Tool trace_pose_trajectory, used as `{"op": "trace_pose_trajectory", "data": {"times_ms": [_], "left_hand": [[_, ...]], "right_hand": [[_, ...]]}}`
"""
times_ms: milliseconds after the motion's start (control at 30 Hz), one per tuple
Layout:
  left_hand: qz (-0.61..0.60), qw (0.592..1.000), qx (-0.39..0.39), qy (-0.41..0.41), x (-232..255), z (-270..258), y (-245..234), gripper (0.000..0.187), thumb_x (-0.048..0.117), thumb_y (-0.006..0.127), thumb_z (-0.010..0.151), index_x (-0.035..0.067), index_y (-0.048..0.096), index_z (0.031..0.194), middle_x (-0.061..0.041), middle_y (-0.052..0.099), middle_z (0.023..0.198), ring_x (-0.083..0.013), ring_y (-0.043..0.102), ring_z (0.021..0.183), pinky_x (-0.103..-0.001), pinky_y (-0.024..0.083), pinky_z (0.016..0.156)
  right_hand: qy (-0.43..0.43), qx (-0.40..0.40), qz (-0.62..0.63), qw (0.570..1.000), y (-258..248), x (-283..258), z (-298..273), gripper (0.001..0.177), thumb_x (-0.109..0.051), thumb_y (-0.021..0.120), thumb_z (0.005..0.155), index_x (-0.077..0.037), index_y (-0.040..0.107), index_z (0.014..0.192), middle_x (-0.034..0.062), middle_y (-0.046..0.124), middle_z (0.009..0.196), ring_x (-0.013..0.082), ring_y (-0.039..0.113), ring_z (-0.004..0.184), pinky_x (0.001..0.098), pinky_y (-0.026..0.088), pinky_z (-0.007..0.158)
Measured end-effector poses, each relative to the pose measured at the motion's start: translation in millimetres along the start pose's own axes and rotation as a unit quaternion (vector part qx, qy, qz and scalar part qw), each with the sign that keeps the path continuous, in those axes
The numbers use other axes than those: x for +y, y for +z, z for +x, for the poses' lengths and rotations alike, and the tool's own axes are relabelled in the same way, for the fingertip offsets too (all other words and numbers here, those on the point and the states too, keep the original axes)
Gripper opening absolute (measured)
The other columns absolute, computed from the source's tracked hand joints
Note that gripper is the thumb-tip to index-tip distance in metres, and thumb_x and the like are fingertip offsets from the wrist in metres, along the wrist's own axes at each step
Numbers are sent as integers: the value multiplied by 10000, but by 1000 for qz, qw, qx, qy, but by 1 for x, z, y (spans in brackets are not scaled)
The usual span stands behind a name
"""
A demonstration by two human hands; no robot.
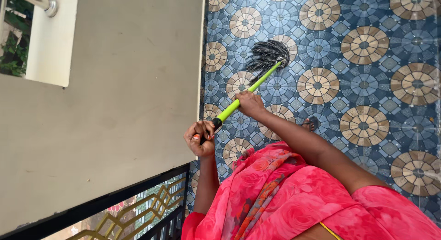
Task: The person mops a tiled balcony floor using a string mop with a green handle, moving the mop head back and forth across the surface.
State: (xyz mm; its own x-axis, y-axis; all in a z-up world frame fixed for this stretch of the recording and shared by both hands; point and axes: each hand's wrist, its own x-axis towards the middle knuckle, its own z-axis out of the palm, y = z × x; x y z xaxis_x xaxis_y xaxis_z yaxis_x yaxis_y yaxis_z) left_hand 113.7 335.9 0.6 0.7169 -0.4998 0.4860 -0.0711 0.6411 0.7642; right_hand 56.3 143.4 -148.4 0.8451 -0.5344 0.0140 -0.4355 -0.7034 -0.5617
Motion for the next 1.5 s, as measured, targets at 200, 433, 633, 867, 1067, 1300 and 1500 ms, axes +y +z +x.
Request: {"op": "trace_pose_trajectory", "data": {"times_ms": [200,433,633,867,1067,1300,1500], "left_hand": [[-41,986,-150,-57,-114,19,71,352,310,481,882,94,320,655,-34,361,555,-172,428,496,-367,447,706],[-121,946,-282,-108,-208,0,136,354,316,460,888,96,339,638,-19,406,557,-166,463,526,-367,458,741],[-116,929,-323,-138,-167,-18,138,351,283,434,885,77,365,610,-43,446,550,-178,487,526,-374,478,764],[-95,958,-234,-136,-59,-10,69,330,259,457,871,84,317,629,-21,361,545,-163,455,495,-377,479,737],[10,985,-162,-64,19,-50,33,326,247,481,856,79,328,622,-36,370,542,-177,458,483,-381,478,720],[134,990,-35,5,65,-93,3,335,237,481,881,60,343,632,-44,355,556,-192,464,509,-390,488,757],[169,983,59,48,125,-111,-42,291,237,478,857,64,363,654,-51,362,544,-188,462,499,-399,498,743]], "right_hand": [[110,100,0,989,-47,136,-11,283,-164,701,840,-122,639,1112,109,664,1221,333,613,1204,500,536,906],[220,165,-14,961,-66,257,-74,262,-65,697,855,-94,619,1104,140,648,1238,361,560,1273,458,452,1067],[221,219,-10,950,-45,244,-133,317,9,719,753,-61,640,1052,193,657,1134,411,566,1180,501,401,1141],[88,176,60,979,-11,147,-116,267,-42,669,809,-49,646,1075,188,680,1081,420,625,1076,571,310,1174],[-17,52,111,992,27,81,-82,179,-67,665,802,-59,623,976,166,684,985,401,636,1067,527,318,1202],[-145,-26,111,983,99,7,-38,129,-97,711,802,-79,630,900,163,669,920,378,654,1040,479,366,1211],[-192,-120,110,968,111,-97,-50,191,-181,736,809,-78,648,945,169,671,1010,375,649,1083,491,500,976]]}}
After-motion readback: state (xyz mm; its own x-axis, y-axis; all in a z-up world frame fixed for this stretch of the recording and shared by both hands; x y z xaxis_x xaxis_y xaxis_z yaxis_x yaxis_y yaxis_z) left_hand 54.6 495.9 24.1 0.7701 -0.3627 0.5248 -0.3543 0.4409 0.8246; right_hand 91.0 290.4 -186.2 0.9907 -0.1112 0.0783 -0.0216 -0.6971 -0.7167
